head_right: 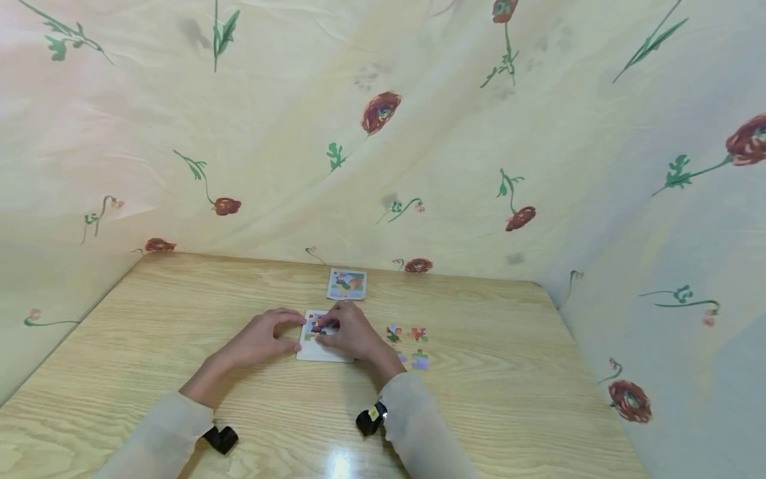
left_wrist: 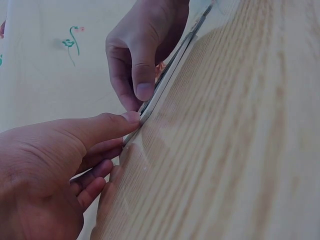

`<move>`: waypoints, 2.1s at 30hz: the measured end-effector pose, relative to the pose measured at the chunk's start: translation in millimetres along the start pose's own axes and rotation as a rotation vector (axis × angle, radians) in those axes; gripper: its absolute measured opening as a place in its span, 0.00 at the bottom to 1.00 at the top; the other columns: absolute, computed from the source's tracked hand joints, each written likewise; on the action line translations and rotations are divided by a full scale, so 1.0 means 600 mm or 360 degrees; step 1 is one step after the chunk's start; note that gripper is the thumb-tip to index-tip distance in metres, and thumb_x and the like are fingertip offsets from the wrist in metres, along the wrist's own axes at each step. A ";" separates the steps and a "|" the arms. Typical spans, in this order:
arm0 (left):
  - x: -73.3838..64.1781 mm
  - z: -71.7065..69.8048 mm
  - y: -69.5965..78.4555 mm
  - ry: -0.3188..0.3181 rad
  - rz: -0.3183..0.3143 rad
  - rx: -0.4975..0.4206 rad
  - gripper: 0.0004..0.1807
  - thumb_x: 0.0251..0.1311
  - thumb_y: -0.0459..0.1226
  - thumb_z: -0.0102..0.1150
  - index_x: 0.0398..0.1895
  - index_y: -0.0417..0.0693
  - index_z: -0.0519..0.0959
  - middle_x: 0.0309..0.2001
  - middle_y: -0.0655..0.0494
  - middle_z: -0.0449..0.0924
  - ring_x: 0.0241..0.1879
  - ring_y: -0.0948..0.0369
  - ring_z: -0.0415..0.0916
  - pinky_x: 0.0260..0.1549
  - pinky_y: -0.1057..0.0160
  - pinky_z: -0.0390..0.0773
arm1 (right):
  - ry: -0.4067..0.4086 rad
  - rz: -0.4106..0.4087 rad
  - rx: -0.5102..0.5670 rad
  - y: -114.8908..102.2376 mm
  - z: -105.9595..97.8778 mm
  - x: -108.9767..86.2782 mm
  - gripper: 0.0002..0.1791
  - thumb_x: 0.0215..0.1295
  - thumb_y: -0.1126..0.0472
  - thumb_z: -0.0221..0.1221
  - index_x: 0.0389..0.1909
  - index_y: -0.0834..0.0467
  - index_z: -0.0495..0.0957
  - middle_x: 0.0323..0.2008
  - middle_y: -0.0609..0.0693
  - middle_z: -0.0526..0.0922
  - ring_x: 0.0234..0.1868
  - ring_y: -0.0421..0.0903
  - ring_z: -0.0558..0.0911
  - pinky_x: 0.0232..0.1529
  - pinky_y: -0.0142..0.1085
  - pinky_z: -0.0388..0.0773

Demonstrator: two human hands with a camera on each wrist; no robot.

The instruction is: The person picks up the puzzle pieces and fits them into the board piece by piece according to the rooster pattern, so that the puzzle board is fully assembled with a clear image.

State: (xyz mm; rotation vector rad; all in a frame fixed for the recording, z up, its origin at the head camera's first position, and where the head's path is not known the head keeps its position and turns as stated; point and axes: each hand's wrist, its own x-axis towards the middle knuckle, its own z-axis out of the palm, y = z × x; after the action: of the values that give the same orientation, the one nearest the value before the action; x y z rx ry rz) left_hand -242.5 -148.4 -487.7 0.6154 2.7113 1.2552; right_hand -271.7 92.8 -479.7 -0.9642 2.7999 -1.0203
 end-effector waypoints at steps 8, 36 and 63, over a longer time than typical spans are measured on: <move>0.001 0.003 -0.005 -0.0007 -0.0013 -0.0010 0.25 0.60 0.40 0.73 0.62 0.50 0.82 0.67 0.50 0.77 0.72 0.44 0.68 0.72 0.38 0.65 | -0.0004 0.0021 -0.0005 -0.002 0.000 -0.002 0.08 0.60 0.58 0.74 0.39 0.55 0.90 0.40 0.48 0.82 0.41 0.41 0.73 0.41 0.32 0.73; 0.002 0.001 -0.003 0.0001 0.0024 0.0025 0.25 0.62 0.41 0.72 0.62 0.50 0.82 0.68 0.50 0.77 0.72 0.43 0.68 0.71 0.36 0.66 | -0.0038 -0.0256 0.0046 0.008 0.006 0.007 0.08 0.64 0.63 0.70 0.44 0.55 0.90 0.45 0.51 0.87 0.50 0.48 0.78 0.50 0.36 0.76; 0.001 0.000 0.001 -0.0003 -0.0027 -0.0022 0.26 0.61 0.41 0.72 0.63 0.50 0.81 0.68 0.50 0.76 0.73 0.43 0.66 0.72 0.35 0.64 | -0.0047 -0.0170 0.0060 0.008 0.006 0.008 0.08 0.66 0.62 0.69 0.44 0.53 0.90 0.46 0.49 0.86 0.50 0.45 0.78 0.49 0.33 0.77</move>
State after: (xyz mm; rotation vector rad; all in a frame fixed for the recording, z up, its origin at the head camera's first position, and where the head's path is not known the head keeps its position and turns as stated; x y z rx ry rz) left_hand -242.6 -147.9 -487.4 0.5909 2.6978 1.2678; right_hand -277.6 91.1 -484.5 -1.1254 2.7214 -1.0567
